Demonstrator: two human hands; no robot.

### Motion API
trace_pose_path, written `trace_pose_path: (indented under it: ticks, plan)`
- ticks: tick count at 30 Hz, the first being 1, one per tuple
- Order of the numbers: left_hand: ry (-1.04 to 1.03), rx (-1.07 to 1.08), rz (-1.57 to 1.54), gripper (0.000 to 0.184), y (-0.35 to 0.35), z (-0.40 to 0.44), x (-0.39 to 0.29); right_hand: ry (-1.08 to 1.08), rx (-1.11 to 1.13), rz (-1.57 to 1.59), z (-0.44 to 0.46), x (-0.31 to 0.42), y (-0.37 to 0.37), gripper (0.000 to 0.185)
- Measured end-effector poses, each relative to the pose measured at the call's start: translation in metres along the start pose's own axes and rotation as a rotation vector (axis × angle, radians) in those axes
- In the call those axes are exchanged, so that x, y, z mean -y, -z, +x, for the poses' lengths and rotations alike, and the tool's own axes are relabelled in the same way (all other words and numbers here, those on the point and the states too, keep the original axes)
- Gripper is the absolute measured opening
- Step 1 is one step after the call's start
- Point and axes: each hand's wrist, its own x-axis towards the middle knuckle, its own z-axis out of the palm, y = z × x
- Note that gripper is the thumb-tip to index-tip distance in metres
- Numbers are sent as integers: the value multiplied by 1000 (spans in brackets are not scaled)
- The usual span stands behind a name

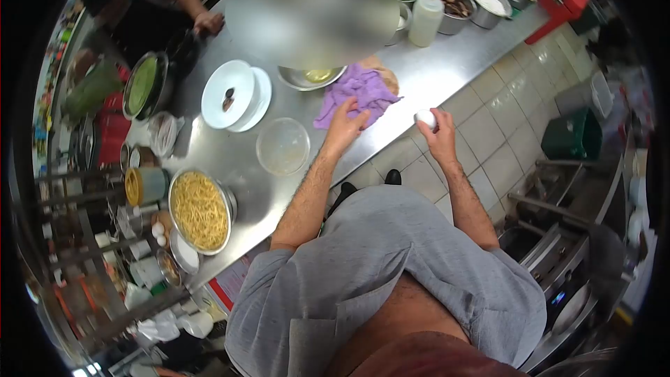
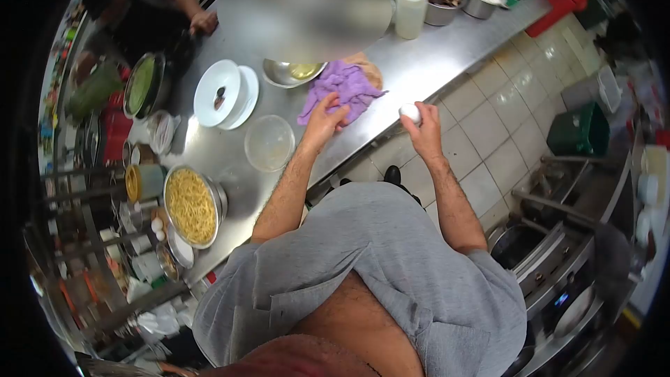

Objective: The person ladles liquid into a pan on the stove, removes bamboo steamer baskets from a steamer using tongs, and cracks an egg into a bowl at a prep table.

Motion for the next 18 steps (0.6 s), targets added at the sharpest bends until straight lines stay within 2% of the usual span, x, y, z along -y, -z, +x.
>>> trace_pose_path:
  ticks: [1, 5, 10, 12, 14, 18]
  plan:
    - [-48, 74, 10, 63, 6, -6, -1, -24, -38, 21, 1, 2, -1, 40]
    - [-143, -100, 91, 51, 40, -40, -3, -27, -109, 142, -1, 10, -3, 37]
    - [-119, -250, 37, 46, 89, -59, 10, -84, -46, 134, 2, 2, -10, 34]
    - [-112, -299, 23, 45, 98, -64, 13, 2, -148, 288, 3, 1, -14, 35]
    - [-82, -278, 12, 44, 100, -71, 10, -55, -23, 112, 4, 3, -8, 34]
    - [-61, -319, -16, 42, 98, -73, 3, -156, -24, 204, 0, 7, -8, 34]
